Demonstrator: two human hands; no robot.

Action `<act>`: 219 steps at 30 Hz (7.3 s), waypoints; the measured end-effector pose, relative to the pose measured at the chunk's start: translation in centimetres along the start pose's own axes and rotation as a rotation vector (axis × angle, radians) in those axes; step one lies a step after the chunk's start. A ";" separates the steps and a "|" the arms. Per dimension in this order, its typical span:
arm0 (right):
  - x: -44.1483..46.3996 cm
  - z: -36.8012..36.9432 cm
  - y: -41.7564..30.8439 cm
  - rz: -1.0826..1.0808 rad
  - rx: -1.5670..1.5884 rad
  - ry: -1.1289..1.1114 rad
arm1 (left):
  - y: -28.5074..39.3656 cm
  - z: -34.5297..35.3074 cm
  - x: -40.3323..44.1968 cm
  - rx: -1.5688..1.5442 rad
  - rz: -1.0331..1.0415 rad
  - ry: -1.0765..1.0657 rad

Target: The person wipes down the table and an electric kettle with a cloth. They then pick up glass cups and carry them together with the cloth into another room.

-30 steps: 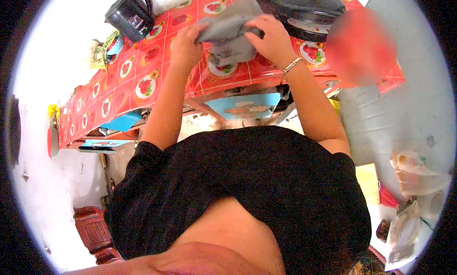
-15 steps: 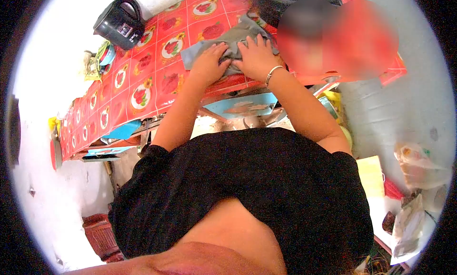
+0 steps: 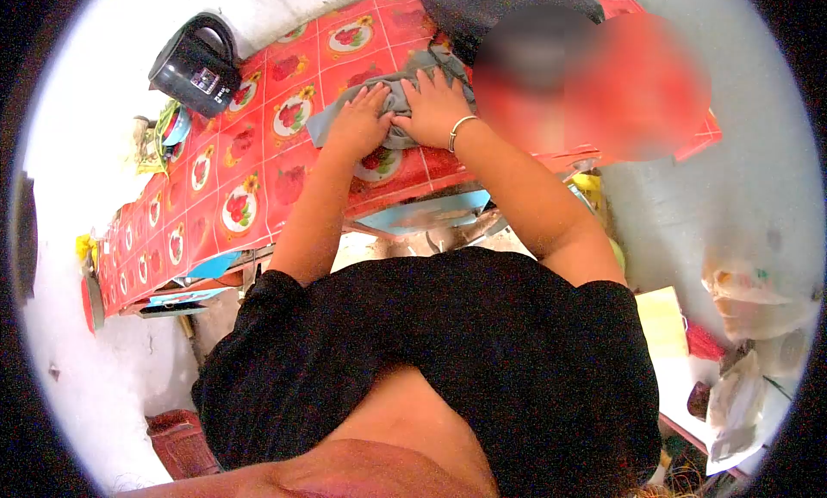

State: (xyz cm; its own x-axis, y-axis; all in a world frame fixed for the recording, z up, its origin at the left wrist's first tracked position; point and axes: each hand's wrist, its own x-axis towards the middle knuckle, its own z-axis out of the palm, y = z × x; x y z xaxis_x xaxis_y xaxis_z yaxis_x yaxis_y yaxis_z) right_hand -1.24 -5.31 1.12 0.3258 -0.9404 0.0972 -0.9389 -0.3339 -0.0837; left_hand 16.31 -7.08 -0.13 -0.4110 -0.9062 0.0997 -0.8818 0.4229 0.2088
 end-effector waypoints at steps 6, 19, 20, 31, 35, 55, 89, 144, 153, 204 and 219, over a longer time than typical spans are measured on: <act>2.4 0.7 -0.8 0.014 -0.028 0.008 | -2.1 0.2 1.6 -0.027 -0.018 0.003; 8.2 1.3 -2.2 0.103 -0.039 0.022 | -4.6 -1.4 0.1 -0.054 0.057 0.247; 8.9 1.3 -2.2 0.130 -0.056 0.009 | -4.5 -1.5 -0.4 -0.051 0.046 0.251; 16.8 0.8 -0.8 0.342 -0.047 -0.050 | -4.8 -0.7 -4.6 0.146 -0.103 0.233; 21.0 1.7 0.7 0.482 0.001 -0.012 | -4.8 -0.4 -4.5 0.116 -0.119 0.211; 33.8 4.7 -11.4 0.000 -0.060 0.129 | -5.0 -1.6 -4.3 -0.003 -0.133 0.131; 2.9 0.9 -1.4 0.156 0.203 -0.101 | -3.9 -1.9 -7.0 -0.229 0.464 -0.173; 10.6 6.1 -42.3 -0.401 0.083 0.067 | -30.6 -10.6 -29.7 0.012 -0.228 0.009; 13.6 7.0 -61.0 -0.572 0.225 -0.065 | -44.8 -15.8 -40.6 -0.157 -0.295 0.037; 8.3 -20.2 -29.0 -0.046 0.692 0.559 | -30.6 -35.9 -22.3 0.018 -0.189 0.593; 0.1 -19.5 -30.9 -0.079 0.667 0.738 | -32.1 -35.3 -19.7 -0.098 -0.102 -0.030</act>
State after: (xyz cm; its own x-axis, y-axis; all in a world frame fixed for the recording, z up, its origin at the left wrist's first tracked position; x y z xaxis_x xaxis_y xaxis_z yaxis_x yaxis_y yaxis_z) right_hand 25.66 6.14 23.04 0.0214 -0.7145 0.6993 -0.5895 -0.5740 -0.5684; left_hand 60.92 -2.74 25.53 -0.3280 -0.9436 0.0441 -0.8932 0.3250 0.3109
